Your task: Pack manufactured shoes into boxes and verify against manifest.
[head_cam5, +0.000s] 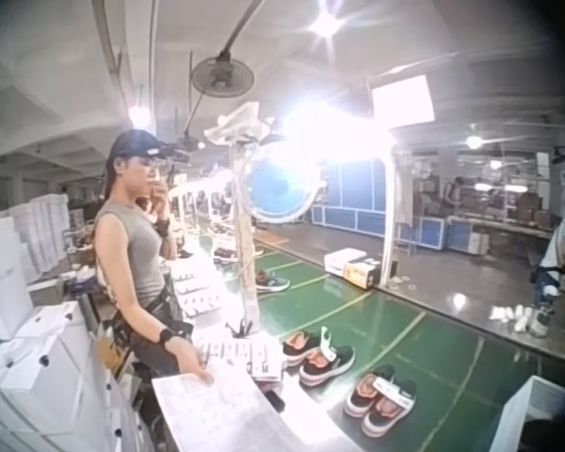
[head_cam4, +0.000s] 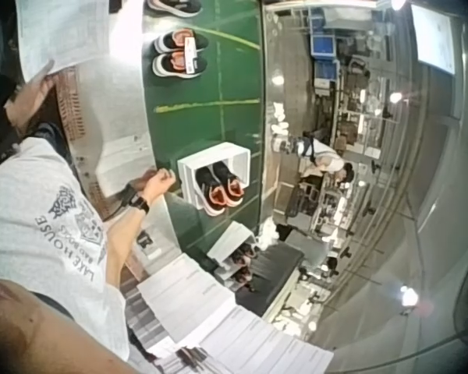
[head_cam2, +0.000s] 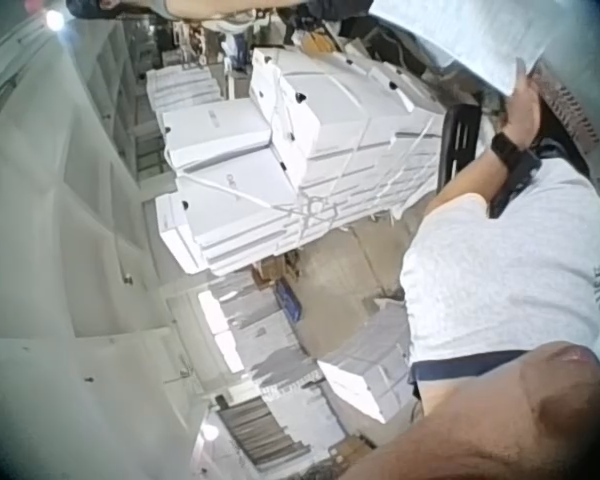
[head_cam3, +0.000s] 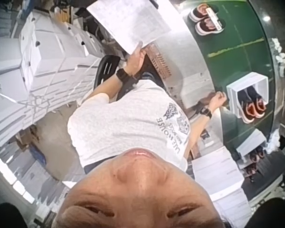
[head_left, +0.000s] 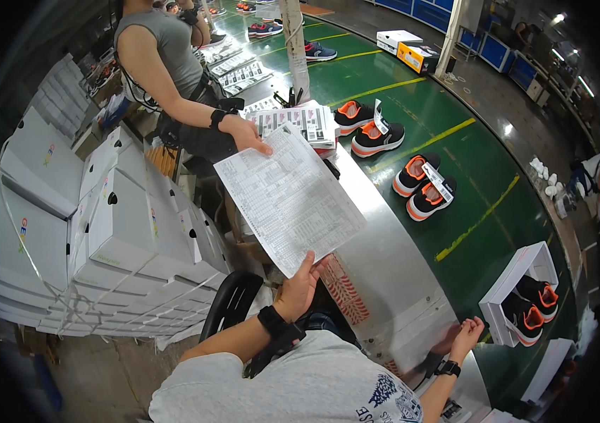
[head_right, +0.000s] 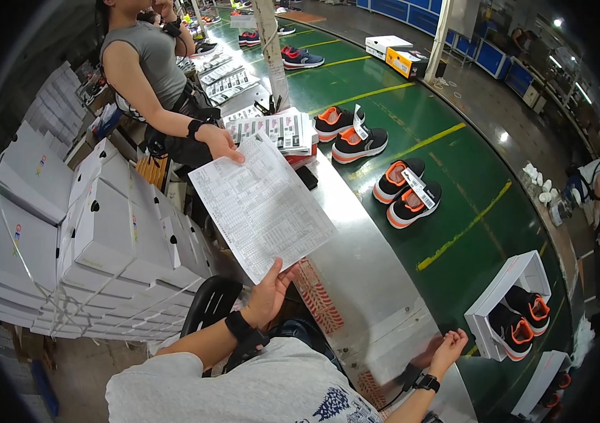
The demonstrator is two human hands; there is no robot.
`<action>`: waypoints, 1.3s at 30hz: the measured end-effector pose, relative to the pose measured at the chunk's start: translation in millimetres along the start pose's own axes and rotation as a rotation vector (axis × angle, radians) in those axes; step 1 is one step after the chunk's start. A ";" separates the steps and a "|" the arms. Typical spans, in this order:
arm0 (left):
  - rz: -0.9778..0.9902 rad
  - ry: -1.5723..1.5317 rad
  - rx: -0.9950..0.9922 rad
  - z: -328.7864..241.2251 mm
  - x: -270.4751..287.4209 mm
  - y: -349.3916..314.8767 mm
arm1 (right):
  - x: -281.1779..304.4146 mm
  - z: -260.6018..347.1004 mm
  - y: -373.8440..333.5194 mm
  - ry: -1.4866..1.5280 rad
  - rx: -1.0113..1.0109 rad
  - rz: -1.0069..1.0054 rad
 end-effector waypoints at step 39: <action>1.196 0.920 0.664 62.0 -131.9 80.0 | 57.3 141.9 -48.6 0.732 -0.377 0.418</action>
Point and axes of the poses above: each hand's wrist, its own y-axis towards the middle knuckle, its own x-axis out of the back of the hand, z = x × y, the point moved 2 cm from there along y, towards the middle knuckle, and after that the axes turned 2 degrees about z, right-handed, at the moved point
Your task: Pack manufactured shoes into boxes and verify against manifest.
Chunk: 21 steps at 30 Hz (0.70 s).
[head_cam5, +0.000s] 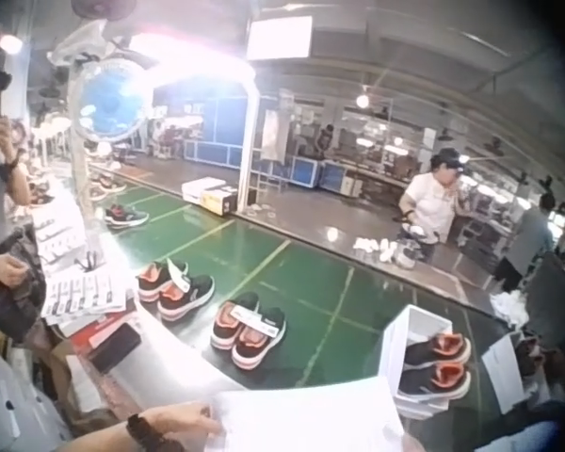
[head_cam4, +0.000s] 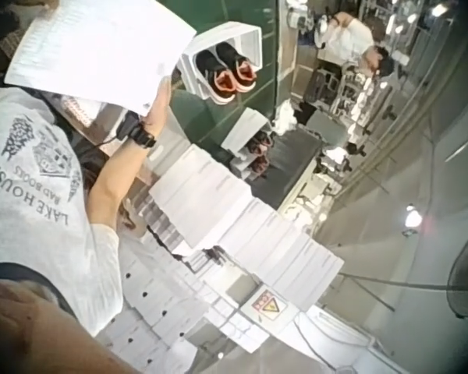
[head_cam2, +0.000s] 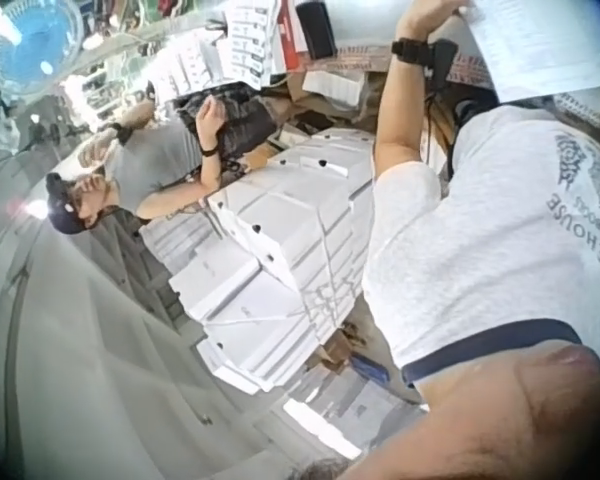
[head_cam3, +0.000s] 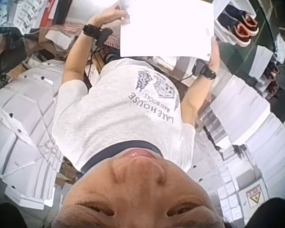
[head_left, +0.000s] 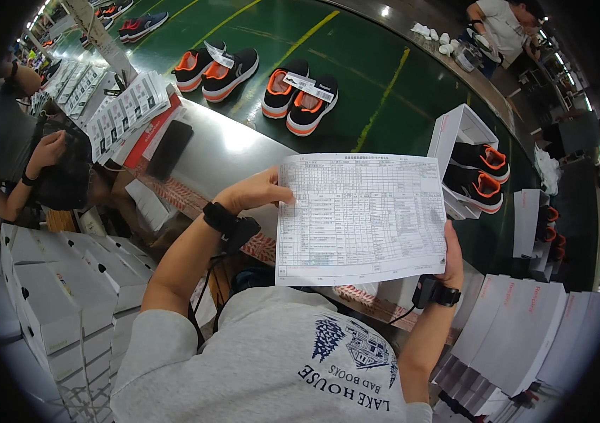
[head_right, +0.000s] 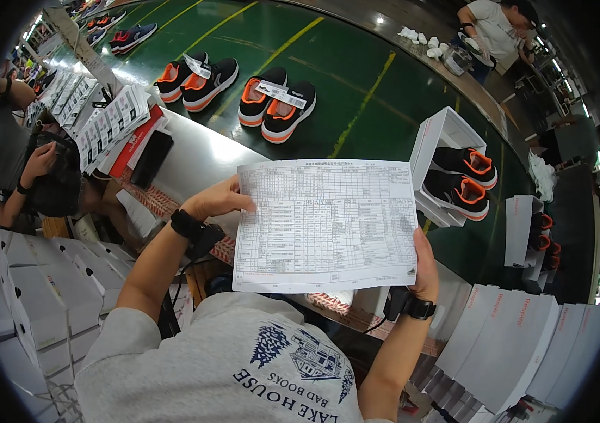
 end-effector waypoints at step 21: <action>-0.051 -0.263 -0.094 3.1 2.5 19.5 | -16.7 -0.2 -4.8 -0.161 0.062 -0.037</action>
Point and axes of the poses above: each hand's wrist, its own y-axis towards the middle knuckle, its own x-axis out of the back of the hand, z = x × y, the point moved 2 cm from there along y, towards the middle knuckle, and after that the axes turned 2 degrees about z, right-handed, at the moved point
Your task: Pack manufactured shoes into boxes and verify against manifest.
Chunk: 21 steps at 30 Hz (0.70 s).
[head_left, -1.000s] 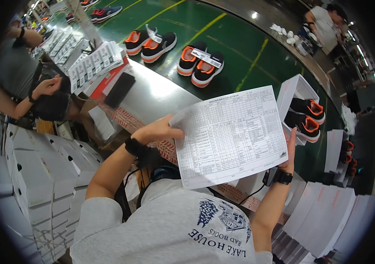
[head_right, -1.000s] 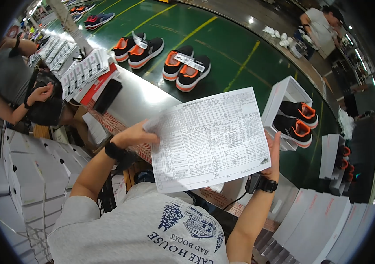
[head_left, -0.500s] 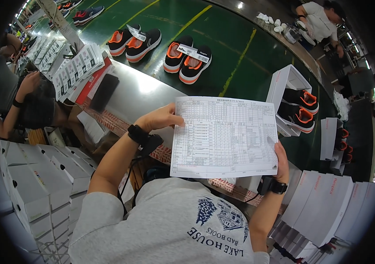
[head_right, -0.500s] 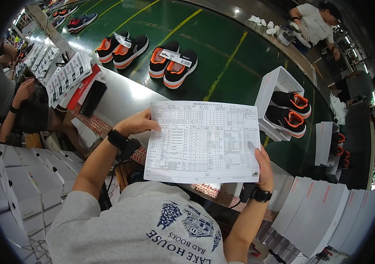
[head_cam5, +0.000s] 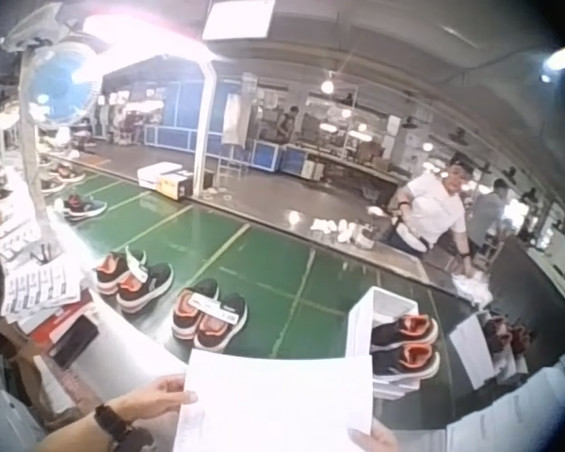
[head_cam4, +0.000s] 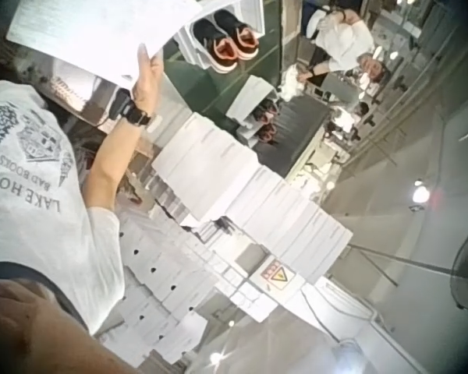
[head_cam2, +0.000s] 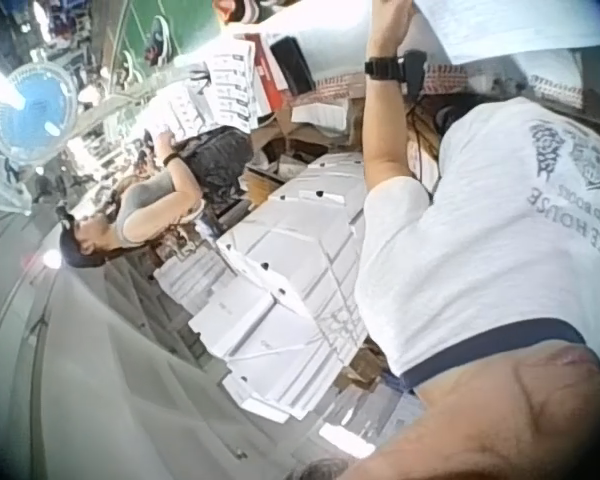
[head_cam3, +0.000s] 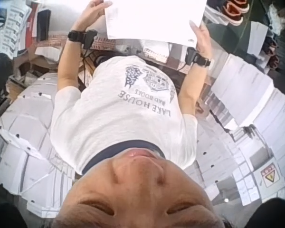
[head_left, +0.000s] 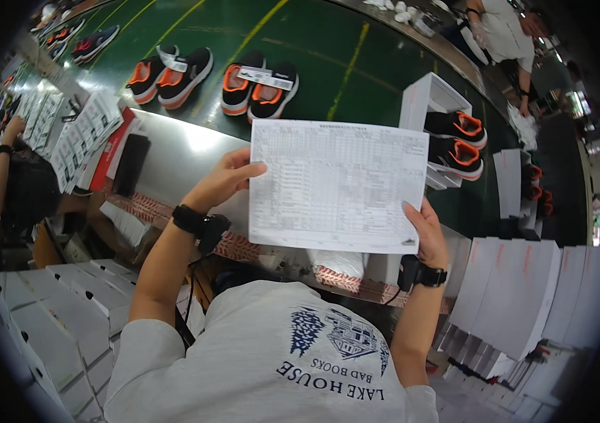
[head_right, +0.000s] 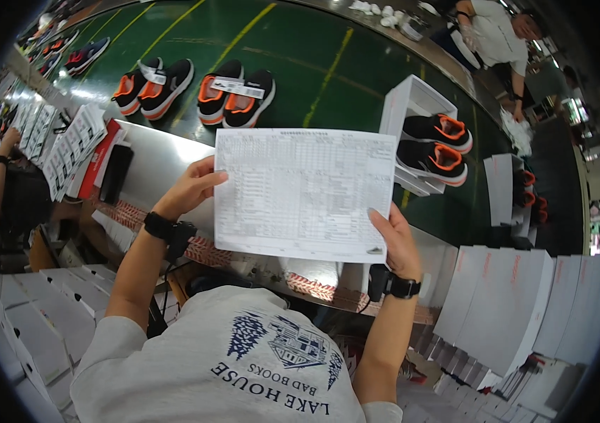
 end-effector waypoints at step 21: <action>-0.155 -0.013 -0.109 16.3 23.6 7.3 | -14.7 3.7 -3.7 -0.062 0.033 0.050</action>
Point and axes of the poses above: each hand's wrist, its own y-axis towards the middle knuckle, its own x-axis out of the back of the hand, z = x × y, the point moved 2 cm from there along y, towards the middle knuckle, and after that the axes turned 2 degrees about z, right-handed, at the moved point
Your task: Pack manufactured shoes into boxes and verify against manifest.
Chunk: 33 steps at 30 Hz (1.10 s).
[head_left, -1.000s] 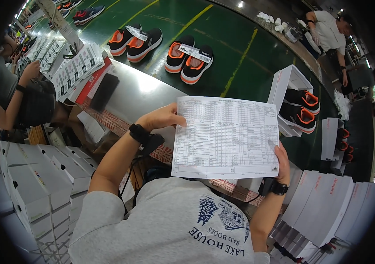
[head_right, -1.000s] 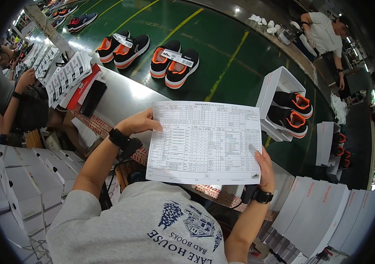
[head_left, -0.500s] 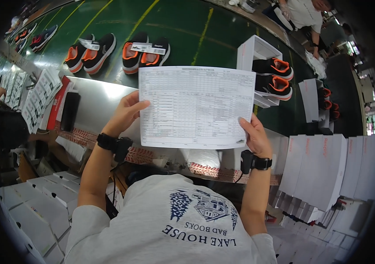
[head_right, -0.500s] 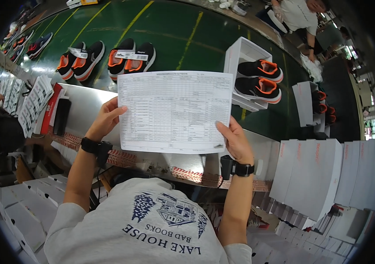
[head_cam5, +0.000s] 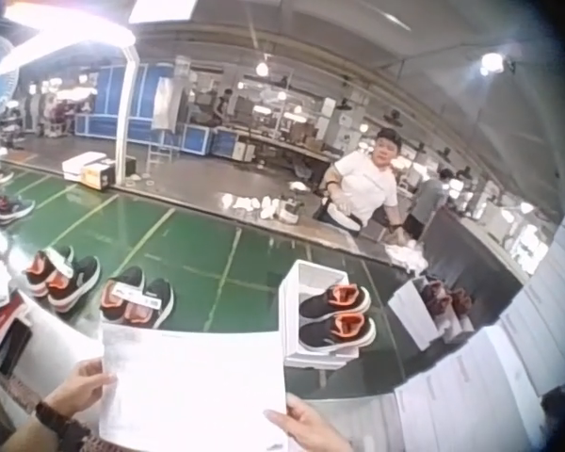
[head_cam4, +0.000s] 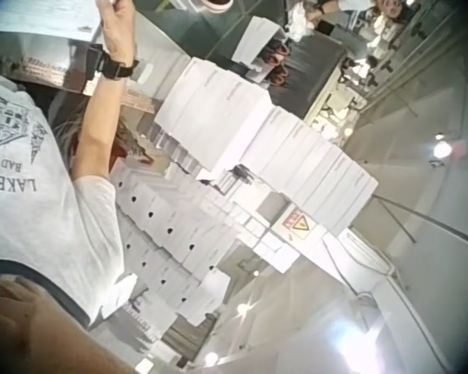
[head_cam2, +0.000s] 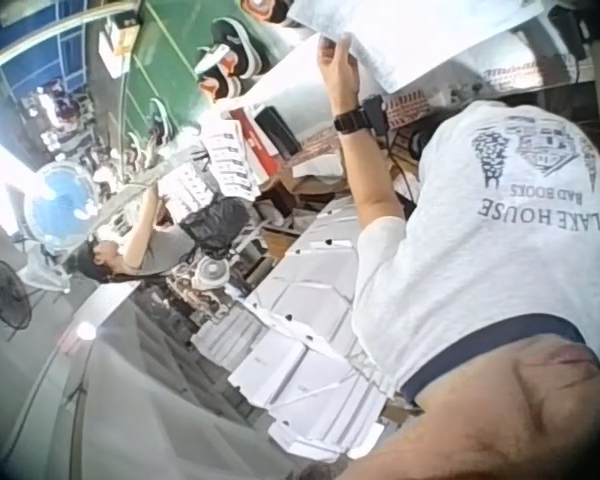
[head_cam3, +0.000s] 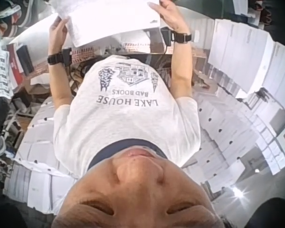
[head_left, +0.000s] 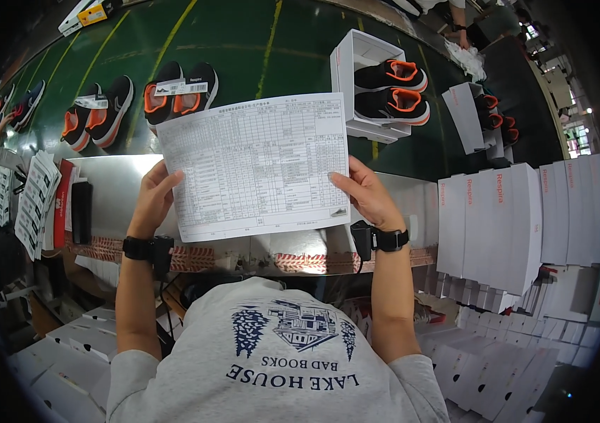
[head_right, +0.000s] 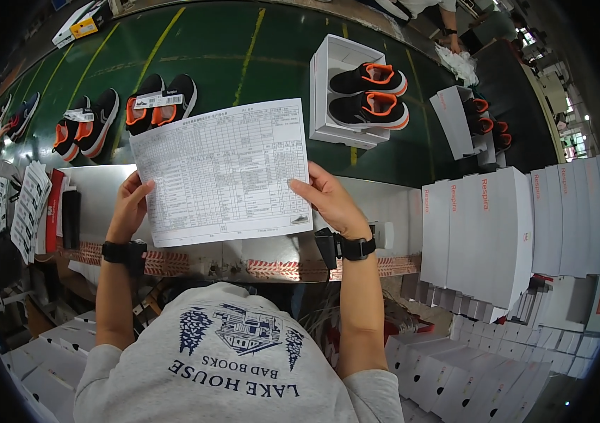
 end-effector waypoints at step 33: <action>0.006 -0.009 -0.010 4.7 4.8 1.1 | 2.1 -8.3 5.6 -0.091 -0.022 0.003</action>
Point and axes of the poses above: each hand's wrist, its own y-axis towards the middle knuckle, its own x-axis out of the back of the hand, z = x × y, the point moved 2 cm from there along y, towards the middle knuckle, and after that the axes turned 2 degrees about z, right-handed, at the moved point
